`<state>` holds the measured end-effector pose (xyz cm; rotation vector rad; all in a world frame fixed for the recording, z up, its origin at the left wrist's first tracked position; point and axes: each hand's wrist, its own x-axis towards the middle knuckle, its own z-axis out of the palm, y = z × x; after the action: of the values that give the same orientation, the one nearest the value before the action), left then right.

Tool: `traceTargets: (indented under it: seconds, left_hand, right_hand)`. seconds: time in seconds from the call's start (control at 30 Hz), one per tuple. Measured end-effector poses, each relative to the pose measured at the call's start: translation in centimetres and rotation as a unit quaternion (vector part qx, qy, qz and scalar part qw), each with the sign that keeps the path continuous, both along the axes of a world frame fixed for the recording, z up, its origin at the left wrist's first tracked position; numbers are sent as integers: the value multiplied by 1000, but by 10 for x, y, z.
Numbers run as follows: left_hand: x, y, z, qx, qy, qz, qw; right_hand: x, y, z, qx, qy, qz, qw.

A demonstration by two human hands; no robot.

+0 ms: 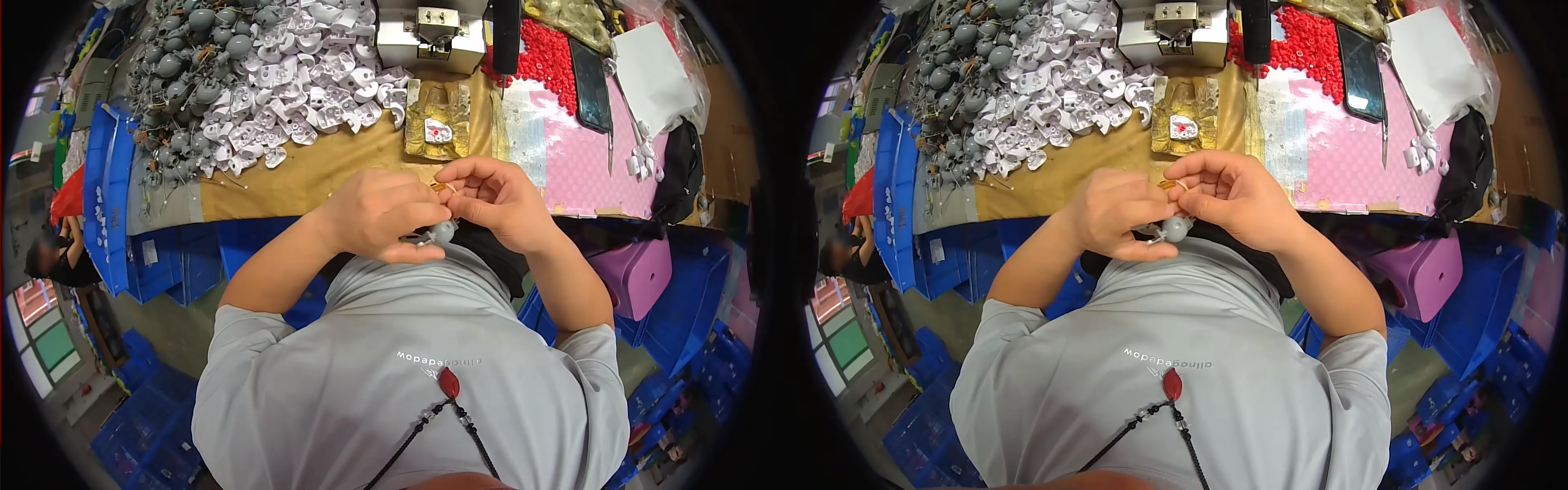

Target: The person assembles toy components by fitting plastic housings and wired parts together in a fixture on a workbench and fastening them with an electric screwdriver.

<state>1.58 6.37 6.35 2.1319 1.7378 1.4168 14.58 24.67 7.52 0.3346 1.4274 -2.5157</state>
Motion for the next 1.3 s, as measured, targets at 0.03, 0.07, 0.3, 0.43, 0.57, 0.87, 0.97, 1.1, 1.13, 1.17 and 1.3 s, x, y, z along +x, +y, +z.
traceTargets:
  seconds: [0.03, 0.07, 0.3, 0.43, 0.57, 0.87, 0.97, 1.1, 1.13, 1.17, 1.3]
  left_hand:
    - [1, -1, -1, -1, -1, 0, 1000]
    - [2, -2, -3, 19, -15, -2, 1000]
    - [26, -7, -38, 87, -295, 57, 950]
    - [42, -2, -38, 64, -450, 109, 884]
    - [40, -1, -32, -53, -631, 118, 765]
    - [38, -2, -34, -170, -372, 247, 878]
    - [35, -1, -34, -167, -310, 265, 898]
    - [30, -4, -34, -170, -264, 283, 906]
    - [28, -4, -35, -169, -265, 284, 906]
    - [26, -5, -38, -147, -210, 270, 928]
    - [18, -8, -38, -124, -115, 227, 959]
  right_hand:
    - [1, -2, -3, 9, 7, -7, 1000]
    - [2, -4, -5, 18, 13, -14, 1000]
    - [2, -22, -13, 428, 158, -98, 884]
    - [-9, -30, -19, 530, 270, -190, 781]
    - [-14, -28, -28, 579, 333, -210, 714]
    - [-28, -14, -39, 621, 258, -250, 697]
    - [-36, -1, -41, 624, 235, -238, 707]
    - [-40, 4, -48, 652, 247, -152, 700]
    - [-41, 4, -49, 653, 248, -151, 700]
    - [-42, 4, -50, 657, 263, -151, 690]
    - [-44, 2, -50, 673, 274, -149, 671]
